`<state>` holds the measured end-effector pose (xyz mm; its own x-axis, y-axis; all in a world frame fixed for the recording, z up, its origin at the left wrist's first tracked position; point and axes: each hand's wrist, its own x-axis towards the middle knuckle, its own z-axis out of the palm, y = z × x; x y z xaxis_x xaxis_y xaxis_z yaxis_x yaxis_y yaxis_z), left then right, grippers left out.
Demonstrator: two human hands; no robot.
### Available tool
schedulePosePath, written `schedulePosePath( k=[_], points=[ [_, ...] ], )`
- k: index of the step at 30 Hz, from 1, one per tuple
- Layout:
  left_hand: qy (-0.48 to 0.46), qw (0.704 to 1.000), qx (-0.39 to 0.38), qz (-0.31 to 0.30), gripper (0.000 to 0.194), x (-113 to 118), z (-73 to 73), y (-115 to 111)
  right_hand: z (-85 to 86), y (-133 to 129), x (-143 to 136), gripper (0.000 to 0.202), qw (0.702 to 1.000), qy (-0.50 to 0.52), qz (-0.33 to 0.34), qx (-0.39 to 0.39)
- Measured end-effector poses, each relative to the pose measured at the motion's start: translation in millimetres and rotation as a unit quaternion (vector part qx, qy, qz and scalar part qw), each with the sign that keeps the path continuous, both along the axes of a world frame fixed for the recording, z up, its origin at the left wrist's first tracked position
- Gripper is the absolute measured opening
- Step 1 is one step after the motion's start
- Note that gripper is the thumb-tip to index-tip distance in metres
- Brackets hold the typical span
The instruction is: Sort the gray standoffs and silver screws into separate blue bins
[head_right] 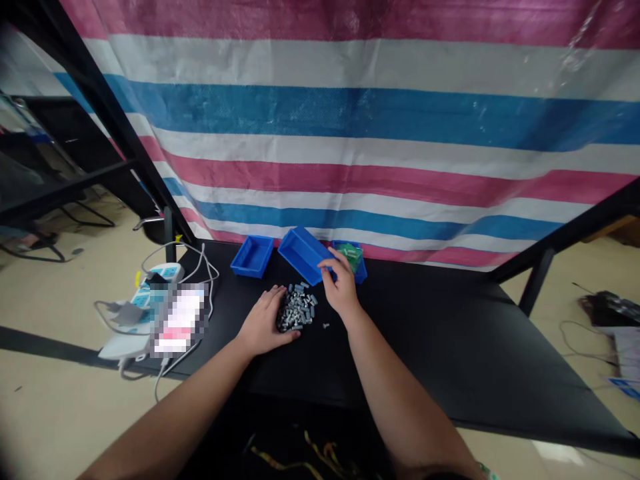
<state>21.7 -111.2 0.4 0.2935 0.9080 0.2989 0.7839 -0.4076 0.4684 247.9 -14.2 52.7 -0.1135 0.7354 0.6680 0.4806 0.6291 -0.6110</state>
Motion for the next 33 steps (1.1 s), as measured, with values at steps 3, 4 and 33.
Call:
schedulePosePath(
  k=[3,4,33],
  points=[
    [0.001,1.0,0.004,-0.002,0.111,-0.6,-0.7,-1.3,21.8,37.7,-7.4,0.021,0.994,-0.094,0.032,-0.047],
    [0.001,1.0,0.005,-0.002,0.111,-0.7,-0.9,-1.7,27.5,50.2,-10.6,0.023,0.988,-0.127,0.046,-0.072],
    [-0.023,0.998,0.053,-0.006,0.073,-0.3,11.6,-7.7,28.0,92.8,-27.3,0.025,0.858,-0.474,0.0,-0.198]
  ],
)
